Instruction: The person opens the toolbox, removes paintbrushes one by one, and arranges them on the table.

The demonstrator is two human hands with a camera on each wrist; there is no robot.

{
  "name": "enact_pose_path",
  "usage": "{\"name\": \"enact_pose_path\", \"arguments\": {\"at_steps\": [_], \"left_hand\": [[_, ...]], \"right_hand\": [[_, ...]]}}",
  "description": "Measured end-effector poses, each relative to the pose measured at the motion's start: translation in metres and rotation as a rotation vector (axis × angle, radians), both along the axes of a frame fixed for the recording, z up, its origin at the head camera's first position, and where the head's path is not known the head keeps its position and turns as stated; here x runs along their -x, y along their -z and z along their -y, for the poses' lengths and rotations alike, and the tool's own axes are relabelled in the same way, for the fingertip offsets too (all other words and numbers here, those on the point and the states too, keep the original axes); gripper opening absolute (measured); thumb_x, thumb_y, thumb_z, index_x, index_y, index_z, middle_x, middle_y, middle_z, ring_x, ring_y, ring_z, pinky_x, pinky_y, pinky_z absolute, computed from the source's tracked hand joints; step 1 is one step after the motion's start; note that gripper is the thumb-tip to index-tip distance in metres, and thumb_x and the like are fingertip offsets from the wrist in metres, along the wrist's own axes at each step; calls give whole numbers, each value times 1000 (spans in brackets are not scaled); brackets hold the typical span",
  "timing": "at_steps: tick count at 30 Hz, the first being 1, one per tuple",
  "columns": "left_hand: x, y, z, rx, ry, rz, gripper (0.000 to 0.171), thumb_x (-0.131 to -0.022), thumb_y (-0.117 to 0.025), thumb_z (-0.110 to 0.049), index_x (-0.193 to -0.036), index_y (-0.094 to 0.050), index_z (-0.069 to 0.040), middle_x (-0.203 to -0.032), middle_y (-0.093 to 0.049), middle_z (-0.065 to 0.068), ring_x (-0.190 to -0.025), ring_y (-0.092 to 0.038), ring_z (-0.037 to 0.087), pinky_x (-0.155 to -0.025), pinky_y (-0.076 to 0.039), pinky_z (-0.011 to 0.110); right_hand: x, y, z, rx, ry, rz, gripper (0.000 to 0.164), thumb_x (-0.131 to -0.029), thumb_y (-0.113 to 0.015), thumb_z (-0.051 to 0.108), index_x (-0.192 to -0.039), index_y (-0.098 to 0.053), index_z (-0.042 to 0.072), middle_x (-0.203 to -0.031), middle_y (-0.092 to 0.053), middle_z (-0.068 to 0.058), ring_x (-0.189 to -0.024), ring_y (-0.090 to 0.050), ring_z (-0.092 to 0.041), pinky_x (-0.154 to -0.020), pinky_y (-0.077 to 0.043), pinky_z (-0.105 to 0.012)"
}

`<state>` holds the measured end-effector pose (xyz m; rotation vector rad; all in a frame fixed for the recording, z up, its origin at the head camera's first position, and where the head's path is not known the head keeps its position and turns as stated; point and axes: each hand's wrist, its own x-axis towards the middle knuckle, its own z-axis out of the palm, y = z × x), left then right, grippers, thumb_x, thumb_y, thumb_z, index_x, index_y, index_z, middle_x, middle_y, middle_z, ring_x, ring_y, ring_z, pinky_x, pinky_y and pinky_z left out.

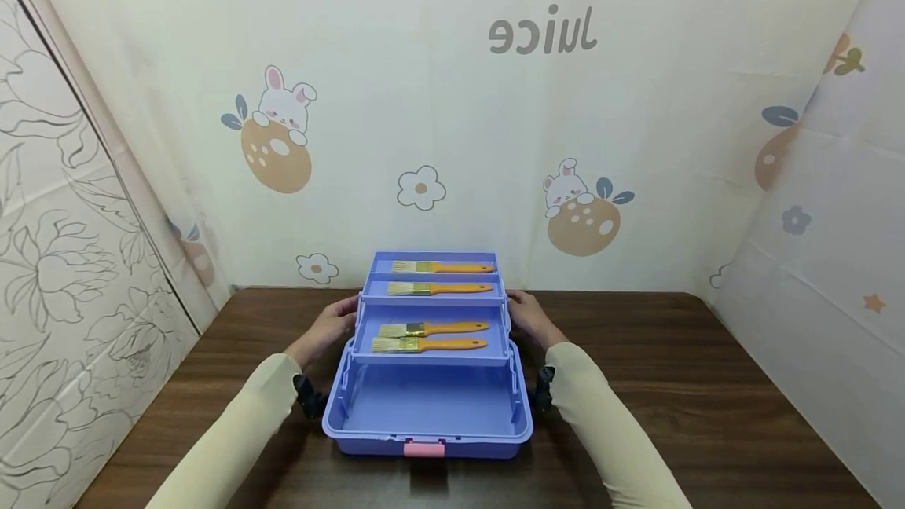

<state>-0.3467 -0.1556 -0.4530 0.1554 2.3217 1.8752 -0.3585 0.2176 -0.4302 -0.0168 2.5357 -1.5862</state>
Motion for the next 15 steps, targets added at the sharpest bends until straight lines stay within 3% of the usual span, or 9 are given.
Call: {"name": "enact_pose_path", "arguments": {"at_steps": [3, 9, 15], "left_hand": [[-2, 0, -2, 10, 1, -1, 46, -100, -38, -4, -146, -33, 0, -142, -41, 23, -123, -47, 37, -100, -41, 49], [-4, 2, -5, 11, 15, -11, 47, -100, -37, -2, -147, -28, 3, -145, -36, 27, -129, -41, 39, -103, -38, 49], [-6, 1, -5, 8, 4, -22, 48, -101, -37, -3, -147, -28, 3, -145, -36, 26, -130, -40, 38, -104, -36, 50]], "right_hand": [[-3, -3, -3, -11, -11, -2, 49, -104, -37, 26, -140, -38, -7, -128, -51, -28, -103, -57, -31, -95, -44, -46], [-12, -16, -9, -20, -22, 15, 42, -105, -35, 23, -135, -45, -4, -113, -58, -21, -88, -60, -26, -82, -53, -42], [-24, -34, -13, -24, -55, -26, 39, -105, -33, 19, -131, -47, -6, -108, -56, -20, -92, -55, -35, -82, -51, -45]]}}
